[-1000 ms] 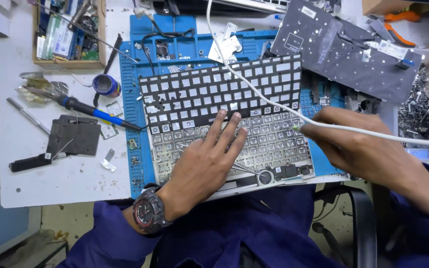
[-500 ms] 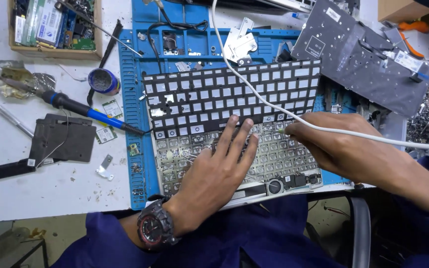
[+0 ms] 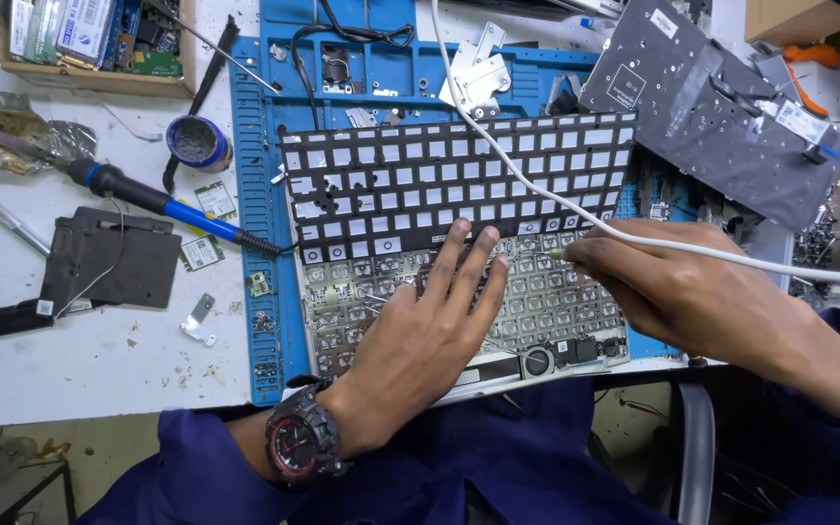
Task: Inspecting and testing the internal mechanisms of a laptop keyboard using a small tool on a repair workbench.
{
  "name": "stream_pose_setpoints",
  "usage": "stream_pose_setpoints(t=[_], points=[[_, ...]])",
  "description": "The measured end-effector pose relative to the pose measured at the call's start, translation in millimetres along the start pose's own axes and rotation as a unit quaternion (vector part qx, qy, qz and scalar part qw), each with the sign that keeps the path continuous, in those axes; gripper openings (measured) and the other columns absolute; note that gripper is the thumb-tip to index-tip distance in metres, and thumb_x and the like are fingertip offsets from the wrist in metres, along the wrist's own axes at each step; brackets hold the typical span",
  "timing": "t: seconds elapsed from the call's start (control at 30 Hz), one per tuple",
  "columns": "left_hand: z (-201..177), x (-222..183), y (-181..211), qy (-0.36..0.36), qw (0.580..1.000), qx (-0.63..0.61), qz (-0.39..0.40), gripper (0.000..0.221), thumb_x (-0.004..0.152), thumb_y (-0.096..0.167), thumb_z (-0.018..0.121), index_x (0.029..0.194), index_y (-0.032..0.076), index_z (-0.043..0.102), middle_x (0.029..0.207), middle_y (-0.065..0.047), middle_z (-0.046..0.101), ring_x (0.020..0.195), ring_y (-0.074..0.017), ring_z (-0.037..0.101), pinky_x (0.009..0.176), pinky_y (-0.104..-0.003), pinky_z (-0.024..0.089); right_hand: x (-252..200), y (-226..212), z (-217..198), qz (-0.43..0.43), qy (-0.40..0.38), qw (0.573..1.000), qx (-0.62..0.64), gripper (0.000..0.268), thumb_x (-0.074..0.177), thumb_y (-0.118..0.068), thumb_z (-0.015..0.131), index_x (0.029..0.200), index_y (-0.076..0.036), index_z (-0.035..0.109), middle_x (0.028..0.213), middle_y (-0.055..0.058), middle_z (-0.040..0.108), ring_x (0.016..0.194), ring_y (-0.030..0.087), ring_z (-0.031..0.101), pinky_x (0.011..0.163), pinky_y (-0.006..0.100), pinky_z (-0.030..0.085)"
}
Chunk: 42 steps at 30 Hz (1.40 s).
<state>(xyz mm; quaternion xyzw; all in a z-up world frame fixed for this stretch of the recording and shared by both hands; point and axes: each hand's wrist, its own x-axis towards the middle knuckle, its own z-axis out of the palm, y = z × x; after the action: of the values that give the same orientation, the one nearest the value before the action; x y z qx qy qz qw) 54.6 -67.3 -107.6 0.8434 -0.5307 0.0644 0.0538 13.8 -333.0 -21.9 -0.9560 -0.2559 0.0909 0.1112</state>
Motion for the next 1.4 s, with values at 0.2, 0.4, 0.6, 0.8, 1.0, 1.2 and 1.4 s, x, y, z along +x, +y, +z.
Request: stream_pose_setpoints(t=[0.2,0.4,0.6,0.8,1.0,1.2,1.4], points=[[-1.2,0.1,0.1,0.009,1.0,-0.003,-0.003,0.054,0.098,0.006,0.043,0.151,0.01,0.048,0.16,-0.019,0.042,0.148,-0.038,0.04,0.06,-0.028,0.056,3.2,-2.4,1.0,-0.008,0.008,1.0,0.006,0.021,0.101,-0.008,0.059,0.121,-0.002,0.061,0.1,0.012,0.071,0.08,0.033,0.07,0.061,0.044,0.055],[-2.2,0.2,-0.2,-0.001,1.0,-0.004,0.0,0.054,0.098,0.005,0.042,0.152,0.009,0.047,0.161,-0.02,0.04,0.149,-0.0386,0.038,0.058,-0.027,0.056,5.6,-5.2,-1.9,-0.002,-0.001,1.0,0.007,0.017,0.101,-0.007,0.059,0.118,-0.004,0.059,0.093,0.01,0.067,0.07,0.031,0.065,0.055,0.043,0.05],[-2.5,0.4,-0.7,-0.005,1.0,-0.006,0.003,0.059,0.094,0.002,0.045,0.152,0.009,0.046,0.161,-0.02,0.039,0.149,-0.039,0.037,0.06,-0.028,0.057,5.0,-3.9,-0.9,-0.011,0.006,1.0,-0.001,0.022,0.101,-0.009,0.061,0.121,-0.001,0.059,0.097,0.013,0.07,0.076,0.033,0.069,0.057,0.044,0.054],[-2.4,0.6,-0.9,-0.003,1.0,-0.002,0.003,0.059,0.094,0.0,0.044,0.152,0.01,0.046,0.161,-0.02,0.04,0.149,-0.0387,0.038,0.055,-0.026,0.054,6.3,-4.9,-1.4,-0.005,0.008,1.0,-0.012,0.02,0.101,-0.011,0.062,0.118,-0.002,0.061,0.1,0.013,0.072,0.081,0.033,0.072,0.062,0.043,0.058],[-2.5,0.4,-1.0,0.001,1.0,-0.005,0.002,0.059,0.094,0.0,0.045,0.152,0.009,0.047,0.161,-0.02,0.04,0.149,-0.0385,0.038,0.054,-0.026,0.054,13.2,-6.9,-4.2,-0.012,-0.011,1.0,-0.015,0.01,0.101,-0.012,0.063,0.109,-0.005,0.063,0.089,0.009,0.071,0.071,0.028,0.069,0.055,0.042,0.055],[-3.5,0.6,-1.4,-0.008,1.0,-0.004,0.003,0.058,0.096,0.003,0.045,0.153,0.01,0.046,0.162,-0.02,0.039,0.149,-0.0381,0.036,0.056,-0.026,0.055,12.4,-22.0,-7.9,0.061,-0.071,0.952,-0.291,0.05,0.111,-0.06,0.049,0.089,-0.017,0.062,0.071,-0.002,0.068,0.059,0.019,0.068,0.052,0.032,0.055],[-2.6,1.0,-1.2,0.003,1.0,0.003,0.002,0.056,0.097,0.004,0.045,0.152,0.011,0.048,0.161,-0.018,0.041,0.149,-0.0376,0.037,0.057,-0.027,0.053,16.2,-8.6,4.0,-0.003,-0.093,0.961,-0.261,0.037,0.114,-0.035,0.054,0.083,-0.014,0.06,0.063,-0.003,0.062,0.052,0.02,0.062,0.056,0.039,0.06]])
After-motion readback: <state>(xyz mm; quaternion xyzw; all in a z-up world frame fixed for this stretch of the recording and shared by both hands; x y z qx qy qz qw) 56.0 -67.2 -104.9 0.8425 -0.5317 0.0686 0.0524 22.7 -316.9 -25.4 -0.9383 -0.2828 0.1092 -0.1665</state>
